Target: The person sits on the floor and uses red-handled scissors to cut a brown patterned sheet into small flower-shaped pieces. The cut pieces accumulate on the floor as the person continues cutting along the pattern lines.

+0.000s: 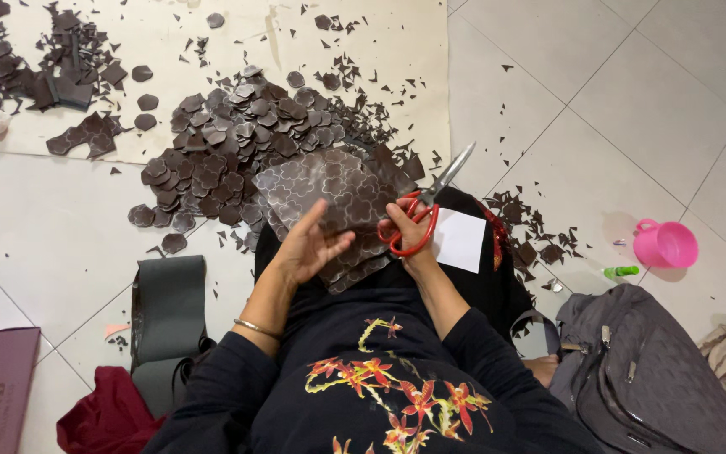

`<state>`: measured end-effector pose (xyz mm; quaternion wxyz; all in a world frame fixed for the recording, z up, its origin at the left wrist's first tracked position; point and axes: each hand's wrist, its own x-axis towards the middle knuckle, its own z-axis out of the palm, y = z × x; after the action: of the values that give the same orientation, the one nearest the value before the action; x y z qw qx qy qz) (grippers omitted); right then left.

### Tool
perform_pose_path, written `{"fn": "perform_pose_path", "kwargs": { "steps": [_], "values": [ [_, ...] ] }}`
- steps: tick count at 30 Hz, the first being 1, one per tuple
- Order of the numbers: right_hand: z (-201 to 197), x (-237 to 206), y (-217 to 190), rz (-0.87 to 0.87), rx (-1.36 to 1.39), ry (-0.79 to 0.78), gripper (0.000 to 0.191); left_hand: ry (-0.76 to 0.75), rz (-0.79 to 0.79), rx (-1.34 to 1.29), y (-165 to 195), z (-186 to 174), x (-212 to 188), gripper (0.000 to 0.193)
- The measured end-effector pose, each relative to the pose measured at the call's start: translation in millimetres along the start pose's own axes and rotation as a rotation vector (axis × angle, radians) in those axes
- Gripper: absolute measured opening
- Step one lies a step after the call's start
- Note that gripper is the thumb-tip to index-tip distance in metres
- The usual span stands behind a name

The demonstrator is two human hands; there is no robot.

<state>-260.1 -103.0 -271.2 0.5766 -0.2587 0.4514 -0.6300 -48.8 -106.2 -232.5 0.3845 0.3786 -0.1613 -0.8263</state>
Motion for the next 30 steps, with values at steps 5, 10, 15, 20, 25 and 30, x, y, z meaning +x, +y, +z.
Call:
{"fn": "perform_pose_path", "kwargs": {
  "steps": [5, 10, 15, 20, 25, 30],
  "values": [
    [3, 2, 2, -0.027, 0.003, -0.008, 0.028, -0.003, 0.202, 0.017, -15, -9, 16, 0.019],
    [4, 1, 6, -0.035, -0.049, -0.026, 0.028, 0.053, 0.302, 0.086, -23, -12, 24, 0.01],
    [2, -2, 7, 0.06, -0.232, -0.148, 0.021, 0.041, 0.235, 0.211, -29, -6, 19, 0.014],
    [3, -7, 6, 0.062, -0.399, -0.241, 0.016, -0.011, 0.14, 0.297, -23, -11, 13, 0.014],
    [7, -10, 4, 0.055, -0.371, -0.335, 0.016, 0.024, 0.325, 0.397, -24, -16, 17, 0.02],
    [6, -8, 9, 0.045, -0.404, -0.3, 0.016, -0.009, 0.282, 0.336, -29, -18, 21, 0.024]
  ]
}}
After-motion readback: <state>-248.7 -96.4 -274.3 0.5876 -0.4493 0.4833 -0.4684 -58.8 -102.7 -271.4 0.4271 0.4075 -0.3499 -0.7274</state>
